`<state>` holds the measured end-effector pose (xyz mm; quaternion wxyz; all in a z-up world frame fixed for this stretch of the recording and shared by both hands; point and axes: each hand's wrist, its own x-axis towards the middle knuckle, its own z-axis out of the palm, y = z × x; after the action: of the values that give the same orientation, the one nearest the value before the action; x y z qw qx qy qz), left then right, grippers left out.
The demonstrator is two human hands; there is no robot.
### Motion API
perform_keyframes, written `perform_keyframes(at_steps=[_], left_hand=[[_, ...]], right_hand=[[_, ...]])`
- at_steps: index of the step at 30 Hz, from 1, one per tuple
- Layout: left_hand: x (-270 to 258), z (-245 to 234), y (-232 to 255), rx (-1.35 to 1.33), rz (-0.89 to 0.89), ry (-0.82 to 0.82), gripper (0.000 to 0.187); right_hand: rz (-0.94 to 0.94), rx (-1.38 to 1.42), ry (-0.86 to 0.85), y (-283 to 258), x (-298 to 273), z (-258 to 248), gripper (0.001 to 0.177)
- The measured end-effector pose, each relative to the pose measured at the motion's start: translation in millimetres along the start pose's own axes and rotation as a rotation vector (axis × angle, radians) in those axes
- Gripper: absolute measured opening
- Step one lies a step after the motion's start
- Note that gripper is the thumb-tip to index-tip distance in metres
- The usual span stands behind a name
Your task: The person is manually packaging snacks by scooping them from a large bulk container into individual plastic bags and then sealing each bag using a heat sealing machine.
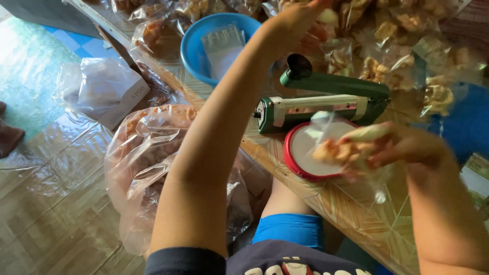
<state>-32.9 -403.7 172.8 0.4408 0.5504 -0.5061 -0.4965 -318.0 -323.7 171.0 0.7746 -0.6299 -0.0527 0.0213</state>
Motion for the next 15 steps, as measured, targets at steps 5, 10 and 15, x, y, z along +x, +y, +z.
perform_keyframes(at_steps=[5, 10, 15], left_hand=[[62.8, -87.9, -146.2, 1.219, 0.313, 0.409, 0.044], [-38.6, -60.7, -114.2, 1.034, -0.14, 0.128, 0.062], [-27.4, -71.2, -129.4, 1.4, 0.058, -0.178, 0.049]], right_hand=[[-0.647, -0.202, 1.176, -11.5, -46.7, -56.4, 0.052], [-0.699, 0.021, 1.186, 6.8, -3.4, 4.1, 0.068], [-0.725, 0.106, 1.091, 28.3, 9.6, 31.6, 0.077]])
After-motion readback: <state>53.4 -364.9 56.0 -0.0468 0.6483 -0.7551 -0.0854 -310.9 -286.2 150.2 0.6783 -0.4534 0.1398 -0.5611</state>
